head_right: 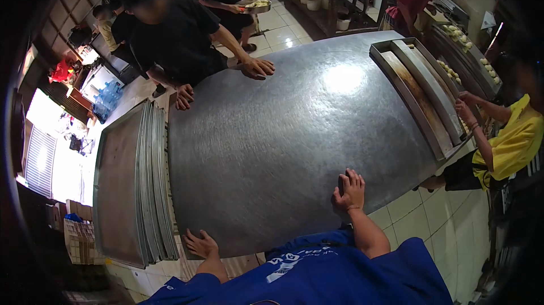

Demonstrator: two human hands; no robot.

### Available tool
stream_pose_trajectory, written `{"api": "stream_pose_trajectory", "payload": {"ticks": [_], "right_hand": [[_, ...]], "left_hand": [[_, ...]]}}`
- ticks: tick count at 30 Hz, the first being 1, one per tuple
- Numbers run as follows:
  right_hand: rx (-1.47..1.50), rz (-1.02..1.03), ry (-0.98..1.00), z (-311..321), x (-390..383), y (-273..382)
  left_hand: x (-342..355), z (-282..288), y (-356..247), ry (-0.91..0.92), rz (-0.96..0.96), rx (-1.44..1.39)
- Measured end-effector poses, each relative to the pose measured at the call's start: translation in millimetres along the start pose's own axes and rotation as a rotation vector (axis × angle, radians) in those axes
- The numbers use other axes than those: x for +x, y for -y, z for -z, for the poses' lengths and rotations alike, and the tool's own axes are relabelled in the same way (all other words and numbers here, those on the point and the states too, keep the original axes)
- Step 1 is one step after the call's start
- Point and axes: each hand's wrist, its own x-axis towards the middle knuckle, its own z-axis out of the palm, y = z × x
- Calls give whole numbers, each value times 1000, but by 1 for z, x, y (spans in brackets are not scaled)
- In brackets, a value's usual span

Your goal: Shaping pieces of dough into bread rolls and arranging them on a large metal production table.

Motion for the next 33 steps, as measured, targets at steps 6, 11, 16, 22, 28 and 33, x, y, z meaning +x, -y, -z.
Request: {"api": "stream_pose_trajectory", "payload": {"ticks": [6,11,16,22,28,33], "right_hand": [[17,-8,9,1,-1,2],[47,-19,10,5,1,2],[47,-32,-2,5,-1,4],[41,-35,5,6,-2,-1],[59,-20,-6,3,2,1],[49,-29,-4,8,3,3]], "left_hand": [[3,-2,-1,-14,-1,17],[1,-7,3,-44,-4,8],[5,-6,4,-43,-7,0],[3,-8,-2,-43,-10,6],[7,-9,6,-63,-6,-7],[8,-14,6,-102,-28,13]]}}
